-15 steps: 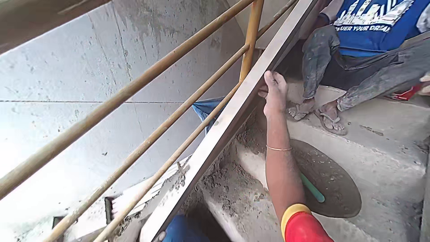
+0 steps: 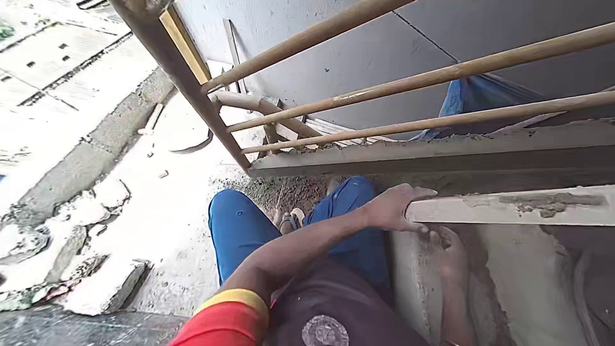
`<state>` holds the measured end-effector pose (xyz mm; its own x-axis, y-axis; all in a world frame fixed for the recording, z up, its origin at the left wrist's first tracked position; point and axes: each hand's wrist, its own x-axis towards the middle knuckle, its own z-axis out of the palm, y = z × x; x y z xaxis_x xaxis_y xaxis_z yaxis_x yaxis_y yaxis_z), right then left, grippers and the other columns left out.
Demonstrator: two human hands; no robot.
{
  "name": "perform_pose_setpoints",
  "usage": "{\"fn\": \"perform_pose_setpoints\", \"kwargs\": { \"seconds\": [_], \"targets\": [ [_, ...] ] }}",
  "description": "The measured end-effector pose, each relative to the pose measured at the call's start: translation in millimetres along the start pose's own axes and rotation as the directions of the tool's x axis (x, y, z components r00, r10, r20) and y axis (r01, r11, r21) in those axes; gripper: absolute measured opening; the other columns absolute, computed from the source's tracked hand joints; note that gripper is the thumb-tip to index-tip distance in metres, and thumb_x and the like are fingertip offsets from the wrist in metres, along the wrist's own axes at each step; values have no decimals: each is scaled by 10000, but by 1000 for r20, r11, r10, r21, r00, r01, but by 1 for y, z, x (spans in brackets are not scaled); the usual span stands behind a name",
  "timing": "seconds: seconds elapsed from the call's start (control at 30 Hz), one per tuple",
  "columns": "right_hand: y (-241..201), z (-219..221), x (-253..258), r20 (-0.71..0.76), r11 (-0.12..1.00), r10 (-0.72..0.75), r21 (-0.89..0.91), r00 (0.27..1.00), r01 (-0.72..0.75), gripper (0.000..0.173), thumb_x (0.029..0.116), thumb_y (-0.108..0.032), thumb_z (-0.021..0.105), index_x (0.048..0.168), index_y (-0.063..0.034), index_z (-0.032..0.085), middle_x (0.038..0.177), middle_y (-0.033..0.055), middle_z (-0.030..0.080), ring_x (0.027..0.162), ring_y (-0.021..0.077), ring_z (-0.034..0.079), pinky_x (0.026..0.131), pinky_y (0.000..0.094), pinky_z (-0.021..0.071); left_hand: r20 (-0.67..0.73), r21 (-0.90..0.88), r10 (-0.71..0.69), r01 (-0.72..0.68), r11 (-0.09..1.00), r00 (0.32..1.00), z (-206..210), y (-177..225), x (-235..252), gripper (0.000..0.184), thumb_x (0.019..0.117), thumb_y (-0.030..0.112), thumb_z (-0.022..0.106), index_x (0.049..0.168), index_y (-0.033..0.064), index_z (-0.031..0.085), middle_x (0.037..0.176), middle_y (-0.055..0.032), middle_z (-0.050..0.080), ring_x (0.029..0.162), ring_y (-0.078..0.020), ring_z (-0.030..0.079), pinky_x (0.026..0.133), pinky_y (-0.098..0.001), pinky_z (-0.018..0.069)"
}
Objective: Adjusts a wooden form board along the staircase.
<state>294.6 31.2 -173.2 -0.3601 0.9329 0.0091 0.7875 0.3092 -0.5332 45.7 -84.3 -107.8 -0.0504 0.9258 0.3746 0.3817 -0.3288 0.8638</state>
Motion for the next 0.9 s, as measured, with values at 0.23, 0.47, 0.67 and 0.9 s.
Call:
{"fn": "perform_pose_setpoints", "kwargs": {
  "seconds": [0.23, 0.47, 0.67, 0.9],
  "targets": [
    [20, 46, -59, 90, 864, -114, -483, 989, 144, 573, 1001, -430, 597, 1347, 27, 619, 1398, 280, 588, 1370, 430, 517, 1170, 605, 359, 134, -39, -63, 69, 997, 989, 102, -20, 46, 963, 776, 369, 889, 1571, 144, 395, 1368, -220, 570, 1279, -366, 536, 1095, -503, 450],
    [58, 57, -69, -44, 803, -52, -596, 998, 15, 776, 964, -616, 509, 1531, -88, 484, 1601, 171, 438, 1505, 362, 370, 1226, 592, 274, 293, -62, -91, 114, 992, 952, 109, -30, 56, 952, 857, 479, 793, 1612, 167, 305, 1522, -143, 479, 1357, -227, 527, 1114, -410, 481],
    [43, 55, -70, 35, 794, 102, -606, 994, -60, 755, 1021, -553, 432, 1641, -155, 270, 1717, 97, 222, 1580, 284, 214, 1252, 560, 226, 255, 38, -34, 26, 999, 966, 11, -92, 29, 742, 872, 530, 731, 1461, 120, 543, 1287, -36, 676, 1122, -109, 675, 970, -325, 586],
    [38, 55, -70, -3, 781, 108, -619, 994, -87, 753, 1021, -631, 375, 1617, -173, 335, 1694, 35, 297, 1564, 243, 259, 1244, 538, 256, 269, 306, -27, -59, 950, 963, -123, -133, 21, 702, 892, 598, 650, 1388, 103, 618, 1213, -69, 718, 1059, -171, 713, 931, -422, 598]
  ]
}}
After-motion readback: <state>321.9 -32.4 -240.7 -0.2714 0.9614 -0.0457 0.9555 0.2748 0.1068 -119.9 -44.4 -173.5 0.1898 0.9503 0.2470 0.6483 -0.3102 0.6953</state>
